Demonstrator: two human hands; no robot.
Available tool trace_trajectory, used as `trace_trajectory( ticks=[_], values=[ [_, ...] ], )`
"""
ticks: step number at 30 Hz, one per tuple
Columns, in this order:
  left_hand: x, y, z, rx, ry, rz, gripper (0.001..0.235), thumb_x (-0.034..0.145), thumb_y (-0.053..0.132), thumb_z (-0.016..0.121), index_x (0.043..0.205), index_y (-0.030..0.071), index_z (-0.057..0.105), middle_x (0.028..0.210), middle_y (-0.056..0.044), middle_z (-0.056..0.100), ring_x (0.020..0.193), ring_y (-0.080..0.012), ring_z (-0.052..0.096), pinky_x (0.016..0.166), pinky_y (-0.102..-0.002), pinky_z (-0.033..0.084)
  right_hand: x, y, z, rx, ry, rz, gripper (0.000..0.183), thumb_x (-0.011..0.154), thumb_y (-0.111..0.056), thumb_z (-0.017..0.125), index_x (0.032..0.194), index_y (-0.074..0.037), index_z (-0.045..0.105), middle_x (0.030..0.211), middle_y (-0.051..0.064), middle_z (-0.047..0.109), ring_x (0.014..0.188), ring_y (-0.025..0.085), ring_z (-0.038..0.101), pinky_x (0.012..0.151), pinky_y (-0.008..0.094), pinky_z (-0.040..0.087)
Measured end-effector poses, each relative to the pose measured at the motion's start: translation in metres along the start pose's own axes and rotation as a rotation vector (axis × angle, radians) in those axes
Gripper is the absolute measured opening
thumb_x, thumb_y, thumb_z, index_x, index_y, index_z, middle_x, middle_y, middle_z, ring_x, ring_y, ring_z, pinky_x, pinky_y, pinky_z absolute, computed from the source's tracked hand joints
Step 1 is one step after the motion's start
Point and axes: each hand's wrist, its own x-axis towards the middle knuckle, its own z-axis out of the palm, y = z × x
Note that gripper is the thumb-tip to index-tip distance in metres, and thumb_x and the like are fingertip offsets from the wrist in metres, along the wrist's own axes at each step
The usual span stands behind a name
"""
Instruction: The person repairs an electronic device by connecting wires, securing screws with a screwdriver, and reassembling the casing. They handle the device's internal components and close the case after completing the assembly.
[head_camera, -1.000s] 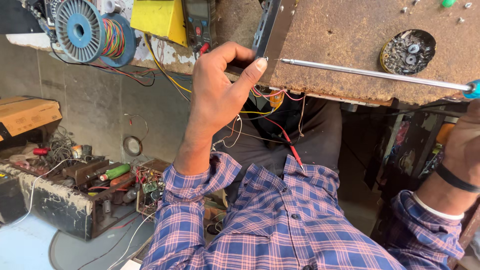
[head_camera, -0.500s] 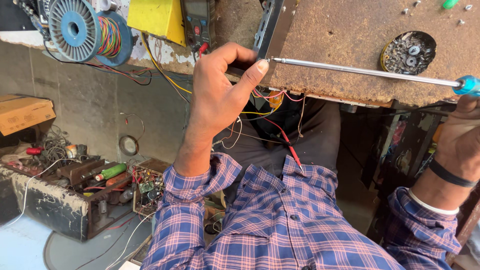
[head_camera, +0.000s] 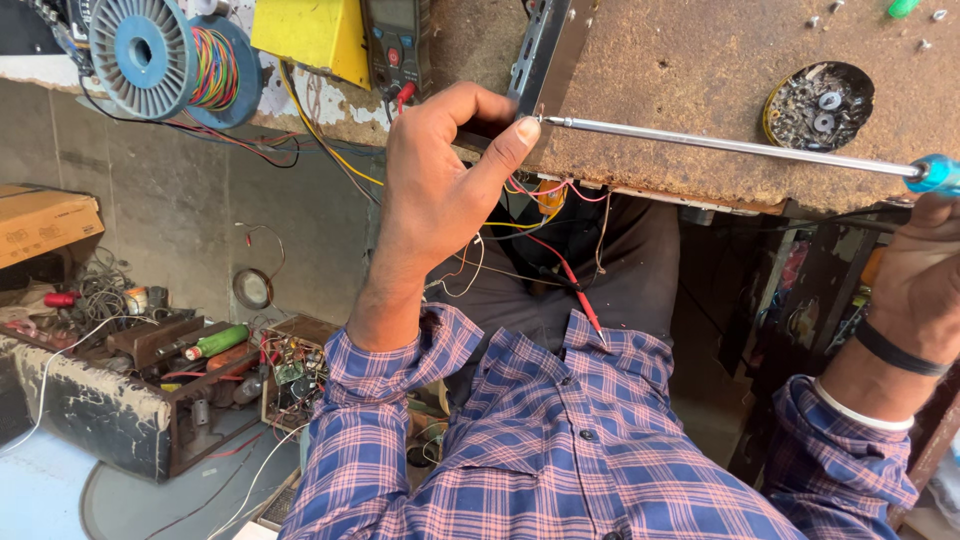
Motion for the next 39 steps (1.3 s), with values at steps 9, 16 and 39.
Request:
trace_trajectory(
  ticks=[9, 16, 39],
  values=[
    [0.0, 0.0, 0.0, -0.003, -0.004, -0.002, 0.024, 0.1, 0.023, 0.074, 0.098, -0.001, 0.072, 0.083, -0.006, 0.075, 0.077, -0.0113, 0.072, 0.071, -0.029, 0.054, -0.005, 0.009, -0.007, 0.007, 0.029, 0.025, 0.04, 0.117, -0.037, 0.059, 0.127, 0.001, 0.064, 0.122, 0.015, 0.068, 0.116, 0.021, 0.067, 0.103, 0.024, 0.055],
    [0.001, -0.001, -0.001, -0.013, -0.013, 0.013, 0.024, 0.101, 0.023, 0.073, 0.099, -0.001, 0.071, 0.085, -0.007, 0.076, 0.079, -0.0111, 0.073, 0.072, -0.029, 0.054, -0.002, 0.025, -0.02, 0.369, 0.132, 0.136, 0.02, 0.115, -0.016, 0.063, 0.121, 0.003, 0.061, 0.113, 0.013, 0.064, 0.107, 0.02, 0.065, 0.099, 0.025, 0.056],
    [0.009, -0.02, -0.01, -0.106, -0.163, -0.151, 0.024, 0.105, 0.017, 0.067, 0.092, -0.003, 0.072, 0.073, -0.001, 0.065, 0.071, -0.0041, 0.054, 0.064, -0.026, 0.044, -0.017, -0.033, 0.055, 0.427, 0.291, 0.229, 0.02, 0.12, -0.011, 0.067, 0.124, 0.006, 0.056, 0.115, 0.019, 0.064, 0.1, 0.024, 0.067, 0.087, 0.025, 0.058]
  ],
)
